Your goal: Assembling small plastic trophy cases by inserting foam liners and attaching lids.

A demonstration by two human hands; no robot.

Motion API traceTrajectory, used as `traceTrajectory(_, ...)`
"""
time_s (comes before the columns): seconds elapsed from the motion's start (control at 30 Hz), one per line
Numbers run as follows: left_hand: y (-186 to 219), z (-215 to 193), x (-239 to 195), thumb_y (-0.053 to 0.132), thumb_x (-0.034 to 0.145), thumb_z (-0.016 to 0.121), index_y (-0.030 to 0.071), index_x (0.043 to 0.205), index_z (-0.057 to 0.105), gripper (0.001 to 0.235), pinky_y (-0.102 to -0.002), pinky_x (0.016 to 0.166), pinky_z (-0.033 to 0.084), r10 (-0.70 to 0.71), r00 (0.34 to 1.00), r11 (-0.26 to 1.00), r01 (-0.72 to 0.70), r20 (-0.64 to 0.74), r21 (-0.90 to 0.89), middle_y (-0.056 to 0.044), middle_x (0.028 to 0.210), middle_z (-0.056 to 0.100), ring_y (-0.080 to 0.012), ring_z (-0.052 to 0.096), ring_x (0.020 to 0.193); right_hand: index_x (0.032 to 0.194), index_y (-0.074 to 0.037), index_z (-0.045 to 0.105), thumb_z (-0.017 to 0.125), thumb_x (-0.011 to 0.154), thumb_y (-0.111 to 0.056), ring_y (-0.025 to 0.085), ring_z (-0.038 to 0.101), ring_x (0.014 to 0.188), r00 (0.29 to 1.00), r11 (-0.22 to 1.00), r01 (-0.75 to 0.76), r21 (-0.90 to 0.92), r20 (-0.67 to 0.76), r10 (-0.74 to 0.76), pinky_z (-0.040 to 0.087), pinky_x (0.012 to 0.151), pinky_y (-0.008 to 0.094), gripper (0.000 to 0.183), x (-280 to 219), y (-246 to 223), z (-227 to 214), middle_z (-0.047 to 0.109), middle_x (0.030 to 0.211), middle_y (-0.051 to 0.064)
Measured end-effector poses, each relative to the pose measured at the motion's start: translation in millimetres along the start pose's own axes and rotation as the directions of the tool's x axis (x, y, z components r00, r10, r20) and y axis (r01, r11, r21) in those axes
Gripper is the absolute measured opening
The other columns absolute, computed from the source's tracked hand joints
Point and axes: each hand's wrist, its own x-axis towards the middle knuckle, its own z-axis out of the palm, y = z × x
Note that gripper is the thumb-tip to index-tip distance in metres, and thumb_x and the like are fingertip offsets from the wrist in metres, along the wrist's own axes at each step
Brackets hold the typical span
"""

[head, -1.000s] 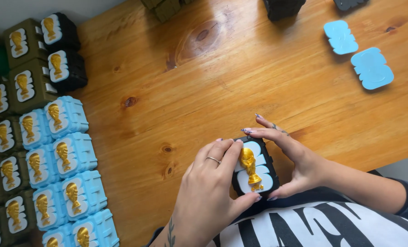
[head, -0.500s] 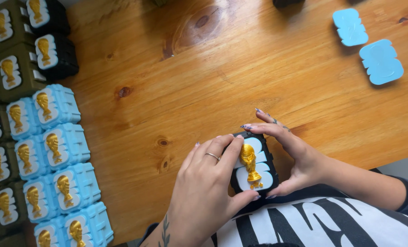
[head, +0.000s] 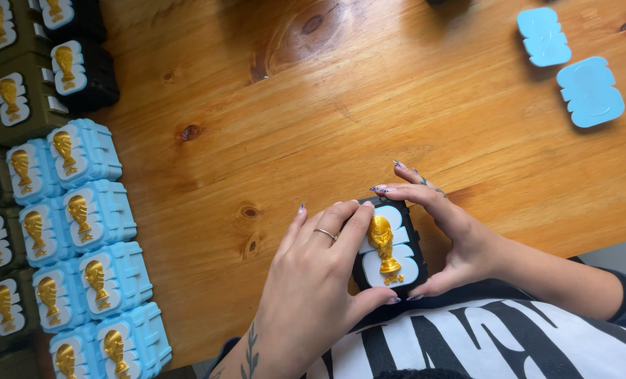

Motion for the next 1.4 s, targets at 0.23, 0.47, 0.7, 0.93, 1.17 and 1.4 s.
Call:
traceTrajectory(0.23,-2.2,0.6,-0.5,0.041,0.062,0.091,0.002,0.137,0.055,0.092,-0.057,0.111,0.036,0.004,1.000,1.000,-0.004,0.007,-0.029,-0.015,0.134,0.059,-0.0340,0.059,0.122,0.156,-0.004,0.033,0.091,0.070,-0.042,0.034,0.031,0.158,1.000,1.000,-0.009,-0.002,-0.003,0.009,0.008,0.134,0.057,0.111,-0.5,-0.7,0.3,0.046,0.158,0.017)
traceTrajectory(0.47,-4.6,4.1,-2.3,0.040,0.063,0.091,0.001,0.138,0.055,0.092,-0.055,0.113,0.036,0.003,1.000,0.999,-0.003,-0.009,-0.053,-0.017,0.136,0.059,-0.0372,0.058,0.124,0.156,-0.004,0.032,0.091,0.071,-0.043,0.032,0.037,0.156,1.000,1.000,-0.001,-0.005,0.002,0.001,0.008,0.135,0.058,0.111,-0.3,0.3,0.3,0.046,0.158,0.016)
traceTrajectory(0.7,-5.0,4.3,-2.6,0.040,0.064,0.091,0.002,0.140,0.055,0.092,-0.054,0.113,0.037,0.007,1.000,0.998,-0.008,-0.012,-0.068,-0.018,0.137,0.058,-0.0387,0.058,0.125,0.156,-0.004,0.032,0.091,0.070,-0.042,0.033,0.034,0.157,1.000,1.000,-0.012,0.000,0.008,0.012,0.008,0.134,0.057,0.111,-0.6,0.3,-0.1,0.046,0.158,0.017)
traceTrajectory(0.93,-3.9,4.2,-1.7,0.038,0.065,0.091,0.003,0.141,0.054,0.092,-0.052,0.113,0.038,0.001,1.000,0.997,-0.001,0.000,-0.081,-0.019,0.138,0.057,-0.0400,0.057,0.125,0.157,-0.004,0.032,0.091,0.070,-0.043,0.032,0.035,0.157,1.000,1.000,0.001,0.003,0.012,-0.001,0.008,0.135,0.057,0.112,-0.6,2.2,0.2,0.045,0.159,0.016)
traceTrajectory(1.17,-1.4,1.0,0.1,0.035,0.066,0.090,0.003,0.141,0.054,0.089,-0.052,0.113,0.038,-0.012,1.000,0.995,0.014,0.022,-0.094,-0.018,0.136,0.058,-0.0399,0.057,0.124,0.157,-0.003,0.032,0.090,0.071,-0.045,0.033,0.032,0.158,1.000,1.000,-0.005,0.000,0.014,0.005,0.008,0.135,0.058,0.112,-1.6,3.0,0.3,0.044,0.160,0.017)
traceTrajectory(1.4,0.7,1.1,0.3,0.034,0.066,0.089,0.003,0.141,0.054,0.088,-0.051,0.113,0.038,-0.020,0.999,0.995,0.022,0.027,-0.096,-0.017,0.134,0.058,-0.0392,0.057,0.124,0.157,-0.004,0.032,0.090,0.071,-0.047,0.034,0.031,0.159,1.000,1.000,-0.007,0.010,0.013,0.007,0.008,0.135,0.058,0.113,-1.9,3.1,0.8,0.044,0.160,0.017)
